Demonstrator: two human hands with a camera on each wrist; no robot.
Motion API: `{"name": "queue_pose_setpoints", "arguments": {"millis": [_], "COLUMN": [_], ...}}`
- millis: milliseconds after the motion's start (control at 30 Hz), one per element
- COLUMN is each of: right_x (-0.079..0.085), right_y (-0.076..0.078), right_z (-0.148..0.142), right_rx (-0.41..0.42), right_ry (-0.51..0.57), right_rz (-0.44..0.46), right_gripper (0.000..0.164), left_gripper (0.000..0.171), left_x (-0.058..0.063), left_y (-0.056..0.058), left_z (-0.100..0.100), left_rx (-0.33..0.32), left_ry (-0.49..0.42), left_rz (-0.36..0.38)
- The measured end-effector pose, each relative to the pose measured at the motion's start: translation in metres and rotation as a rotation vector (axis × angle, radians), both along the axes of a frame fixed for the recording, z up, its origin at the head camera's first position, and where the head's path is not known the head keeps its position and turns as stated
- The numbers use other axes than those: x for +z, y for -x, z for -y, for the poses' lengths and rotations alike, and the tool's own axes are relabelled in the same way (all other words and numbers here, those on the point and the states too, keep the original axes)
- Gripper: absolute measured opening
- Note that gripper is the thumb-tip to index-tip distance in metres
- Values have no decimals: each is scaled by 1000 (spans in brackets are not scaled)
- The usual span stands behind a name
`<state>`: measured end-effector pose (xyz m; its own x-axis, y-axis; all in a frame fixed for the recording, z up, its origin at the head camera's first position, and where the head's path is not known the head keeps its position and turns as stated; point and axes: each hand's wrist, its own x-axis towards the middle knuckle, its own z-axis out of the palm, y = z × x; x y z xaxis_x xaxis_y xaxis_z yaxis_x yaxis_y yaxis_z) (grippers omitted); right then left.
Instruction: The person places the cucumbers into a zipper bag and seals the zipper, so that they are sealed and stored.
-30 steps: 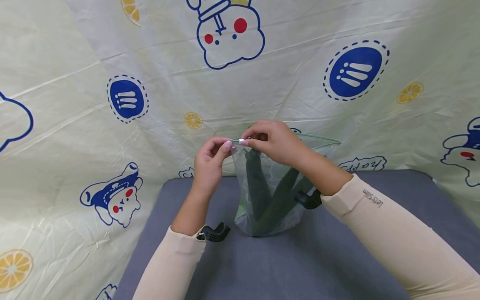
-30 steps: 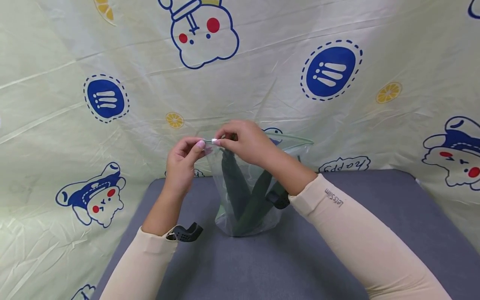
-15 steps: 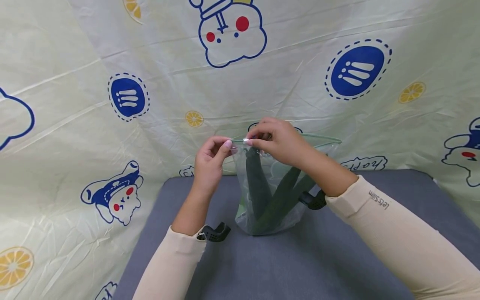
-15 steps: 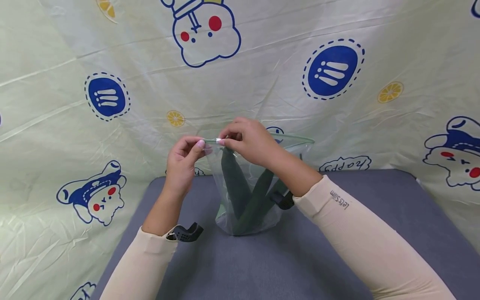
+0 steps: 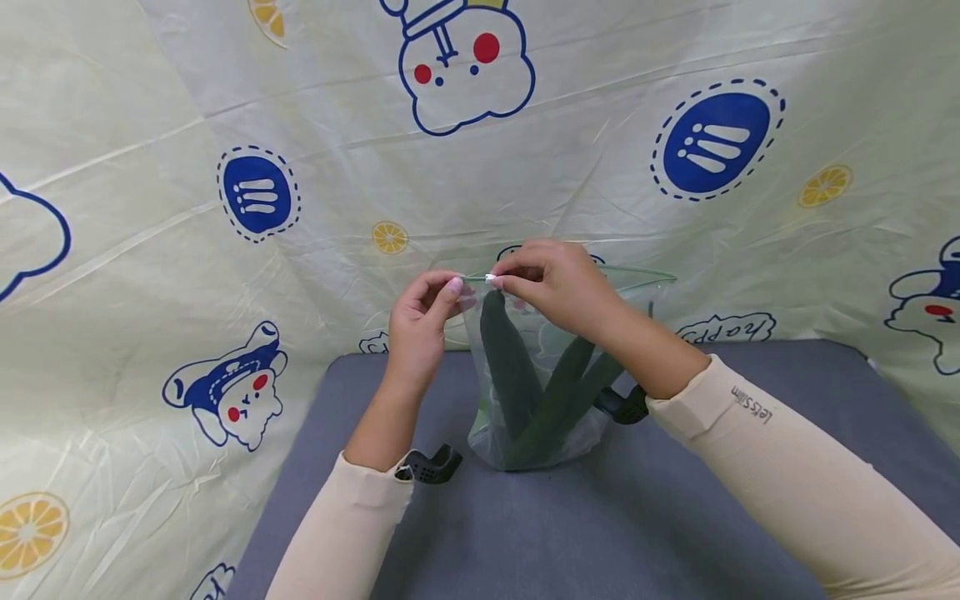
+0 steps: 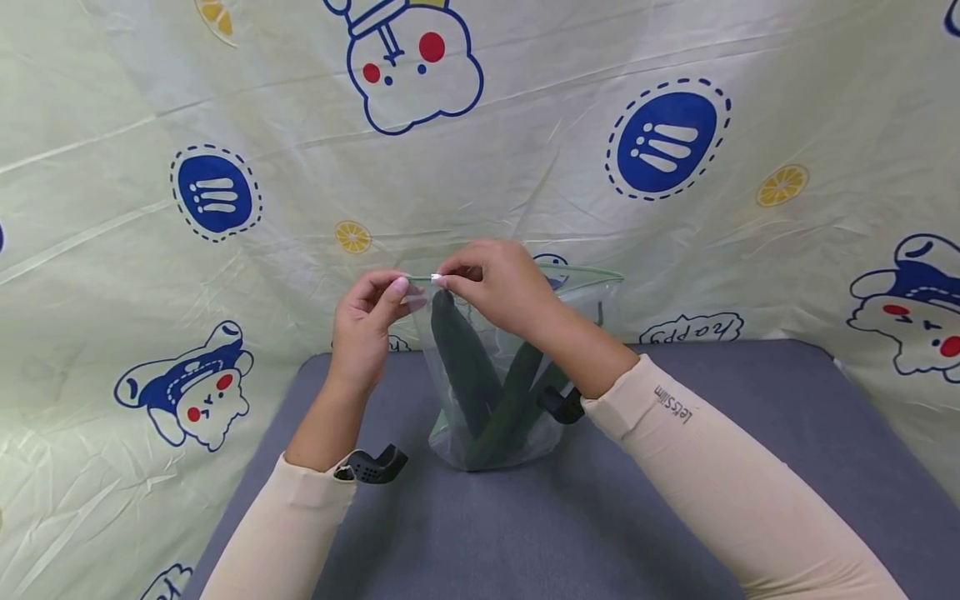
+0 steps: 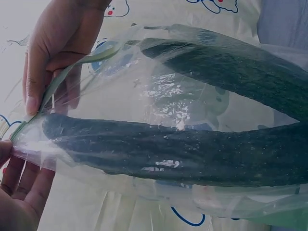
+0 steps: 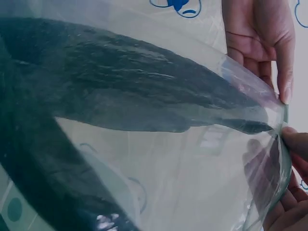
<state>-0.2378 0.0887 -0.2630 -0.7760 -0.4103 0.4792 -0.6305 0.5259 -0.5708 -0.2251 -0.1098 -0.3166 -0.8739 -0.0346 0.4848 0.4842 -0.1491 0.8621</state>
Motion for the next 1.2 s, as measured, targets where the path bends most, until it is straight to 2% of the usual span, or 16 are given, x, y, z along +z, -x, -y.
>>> {"name": "queue_pose_setpoints", "arguments": {"millis": [167,367,600,767,967,1100,1200], "right_x": [1,1,1,4,6,5,5], "right_y": [-2,-1,1,0,1,1,0], "right_z": [2,5,6,7,6,6,6], "right_rx": [-5,0,-8,17,91,105,92], "right_ry": [5,14,20,3,-56,-93,-126], "right_rz": [-7,66,132,184,259,260,236], "right_gripper": [17,17,15,15,14,14,14], "left_gripper": [20,21,17,18,21,20,21], "left_x": [1,1,1,4,7,6,5], "left_y": [-1,0,1,2,0,-2,-2], "left_z": [-1,0,0,0,4,6,7], "left_rx": [-13,-21,-6,9,16,50,60], "left_ry": [-22,-32,-22,-23,52,123,135], "left_rz": [3,-1,7,26,34,19,3]}}
